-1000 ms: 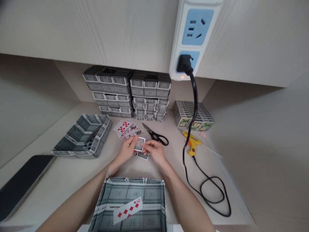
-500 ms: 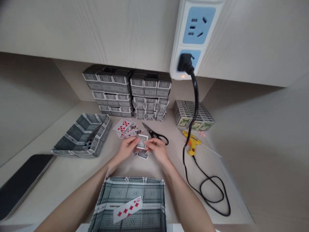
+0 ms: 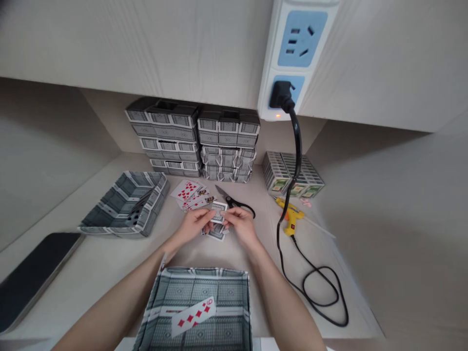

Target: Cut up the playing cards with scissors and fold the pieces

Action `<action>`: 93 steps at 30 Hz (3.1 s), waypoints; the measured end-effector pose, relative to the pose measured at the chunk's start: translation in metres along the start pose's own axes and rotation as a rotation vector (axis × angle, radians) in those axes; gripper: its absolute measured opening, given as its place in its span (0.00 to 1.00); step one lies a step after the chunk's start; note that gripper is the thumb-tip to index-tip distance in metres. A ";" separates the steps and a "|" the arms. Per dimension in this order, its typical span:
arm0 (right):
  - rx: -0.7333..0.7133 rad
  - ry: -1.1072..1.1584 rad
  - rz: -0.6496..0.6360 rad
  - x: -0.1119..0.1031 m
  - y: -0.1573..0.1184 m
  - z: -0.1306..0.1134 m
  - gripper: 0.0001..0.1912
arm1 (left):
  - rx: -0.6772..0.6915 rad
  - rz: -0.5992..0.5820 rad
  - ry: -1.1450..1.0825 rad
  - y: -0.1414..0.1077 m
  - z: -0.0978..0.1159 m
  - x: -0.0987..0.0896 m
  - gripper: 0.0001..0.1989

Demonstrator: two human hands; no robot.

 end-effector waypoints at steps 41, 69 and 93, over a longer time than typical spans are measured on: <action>-0.221 -0.208 0.023 0.004 -0.007 -0.020 0.11 | -0.014 -0.021 -0.074 -0.001 -0.003 0.004 0.17; 0.007 0.121 -0.140 0.010 0.000 -0.001 0.13 | -0.123 -0.104 -0.390 0.001 -0.008 0.000 0.23; -0.406 -1.081 0.145 -0.036 0.010 -0.044 0.09 | -0.130 0.245 -0.302 0.005 -0.012 -0.037 0.14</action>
Point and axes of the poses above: each hand's wrist, its own y-axis towards the middle knuckle, its own x-axis out of the palm, z = x × y, the point moved 9 cm from there along y, towards the middle knuckle, and after that the axes turned 12 degrees about y, right-handed, at the moved point
